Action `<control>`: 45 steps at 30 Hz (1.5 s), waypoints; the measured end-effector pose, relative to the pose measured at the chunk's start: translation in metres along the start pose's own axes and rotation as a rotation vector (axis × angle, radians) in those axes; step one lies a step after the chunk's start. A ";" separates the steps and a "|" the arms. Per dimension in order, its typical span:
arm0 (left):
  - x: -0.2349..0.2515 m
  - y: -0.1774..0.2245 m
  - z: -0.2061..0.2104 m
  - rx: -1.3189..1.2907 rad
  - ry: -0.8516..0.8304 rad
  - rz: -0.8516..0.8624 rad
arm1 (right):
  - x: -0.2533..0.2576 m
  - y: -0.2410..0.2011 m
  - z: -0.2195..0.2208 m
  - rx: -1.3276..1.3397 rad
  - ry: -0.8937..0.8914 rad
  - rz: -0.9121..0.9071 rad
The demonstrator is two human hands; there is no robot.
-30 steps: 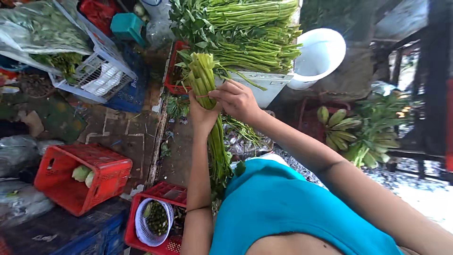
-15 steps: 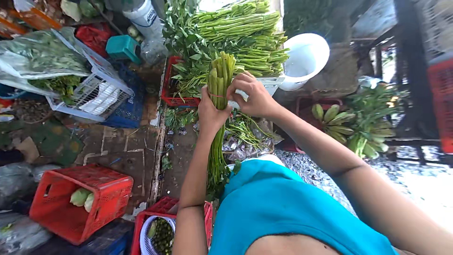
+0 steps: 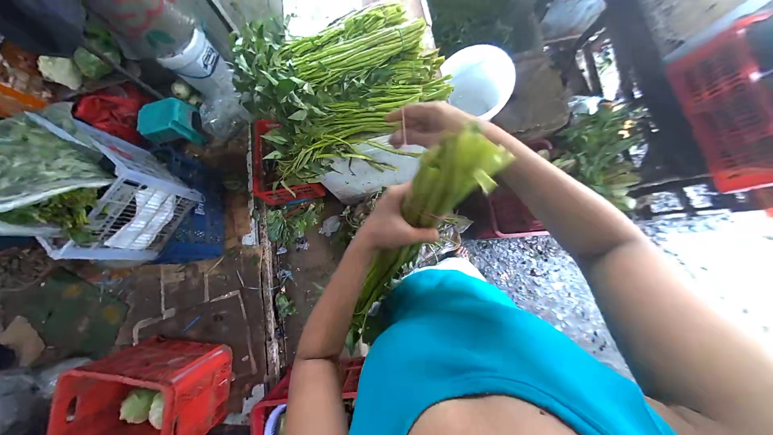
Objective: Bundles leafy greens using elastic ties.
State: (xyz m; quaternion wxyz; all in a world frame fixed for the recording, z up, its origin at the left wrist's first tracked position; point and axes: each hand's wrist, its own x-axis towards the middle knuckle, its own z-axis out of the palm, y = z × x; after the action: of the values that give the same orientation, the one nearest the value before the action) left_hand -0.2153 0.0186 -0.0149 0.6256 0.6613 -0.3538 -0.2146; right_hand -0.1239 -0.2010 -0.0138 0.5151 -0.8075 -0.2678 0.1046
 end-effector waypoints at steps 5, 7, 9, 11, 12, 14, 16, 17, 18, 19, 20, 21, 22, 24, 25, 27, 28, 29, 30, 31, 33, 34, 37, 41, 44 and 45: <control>0.023 0.013 0.030 0.226 -0.178 0.102 | 0.016 -0.029 -0.001 0.599 -0.103 0.462; 0.024 0.018 0.028 0.304 -0.094 0.176 | 0.007 0.000 -0.009 0.841 0.056 0.545; 0.025 0.022 0.018 0.360 0.032 0.195 | -0.017 0.025 -0.012 1.056 0.181 0.424; 0.031 0.022 0.005 0.401 0.153 0.150 | -0.048 0.009 0.001 1.087 0.356 0.202; 0.036 0.021 0.002 0.413 0.205 0.100 | -0.063 -0.004 0.012 0.993 0.456 0.124; 0.048 0.015 -0.002 0.419 0.279 0.016 | -0.080 -0.003 0.028 0.799 0.569 -0.052; 0.062 0.010 -0.003 0.394 0.307 -0.034 | -0.087 -0.006 0.030 0.474 0.638 -0.248; 0.067 0.008 -0.003 0.364 0.296 -0.064 | -0.089 -0.010 0.024 0.309 0.667 -0.335; 0.072 0.005 -0.003 0.315 0.263 -0.094 | -0.090 -0.014 0.014 0.163 0.692 -0.390; 0.077 0.001 -0.001 0.260 0.208 -0.114 | -0.091 -0.017 0.003 0.055 0.714 -0.425; 0.080 -0.002 0.002 0.216 0.140 -0.126 | -0.093 -0.021 -0.008 -0.016 0.717 -0.455; 0.084 -0.007 0.006 0.199 0.067 -0.131 | -0.096 -0.025 -0.019 -0.067 0.695 -0.471; 0.088 -0.011 0.011 0.201 -0.004 -0.122 | -0.100 -0.030 -0.029 -0.116 0.640 -0.459; 0.094 -0.014 0.020 0.266 -0.130 -0.090 | -0.111 -0.038 -0.044 -0.229 0.467 -0.358; 0.097 -0.013 0.025 0.323 -0.185 -0.078 | -0.116 -0.041 -0.052 -0.295 0.368 -0.280; 0.103 -0.015 0.038 0.453 -0.280 -0.062 | -0.128 -0.042 -0.064 -0.398 0.151 -0.099; 0.106 -0.016 0.045 0.513 -0.325 -0.065 | -0.133 -0.042 -0.068 -0.405 0.029 0.000; 0.110 -0.018 0.052 0.560 -0.362 -0.065 | -0.138 -0.040 -0.071 -0.395 -0.051 0.064; 0.113 -0.020 0.059 0.586 -0.388 -0.049 | -0.144 -0.037 -0.073 -0.374 -0.087 0.096; 0.116 -0.022 0.066 0.601 -0.408 -0.046 | -0.153 -0.031 -0.077 -0.332 -0.087 0.102; 0.122 -0.023 0.082 0.633 -0.448 -0.042 | -0.177 -0.009 -0.087 -0.096 0.047 0.069; 0.123 -0.022 0.092 0.651 -0.469 -0.032 | -0.191 0.005 -0.089 0.097 0.158 0.100; 0.125 -0.020 0.137 0.666 -0.579 0.108 | -0.241 0.025 -0.077 0.382 0.256 0.617; 0.131 -0.039 0.220 0.722 -0.722 0.479 | -0.299 0.035 -0.021 0.801 0.200 0.927; 0.138 -0.059 0.266 0.844 -0.748 0.724 | -0.330 0.045 -0.011 1.197 0.634 0.902; 0.141 -0.067 0.275 0.899 -0.753 0.748 | -0.341 0.052 -0.015 1.196 0.702 0.911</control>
State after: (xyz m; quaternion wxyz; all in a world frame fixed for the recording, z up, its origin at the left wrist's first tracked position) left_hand -0.3089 -0.2729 -0.0921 0.1577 0.5704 -0.8054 -0.0324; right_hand -0.3852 -0.4135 -0.0895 0.8183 -0.4125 0.3627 0.1695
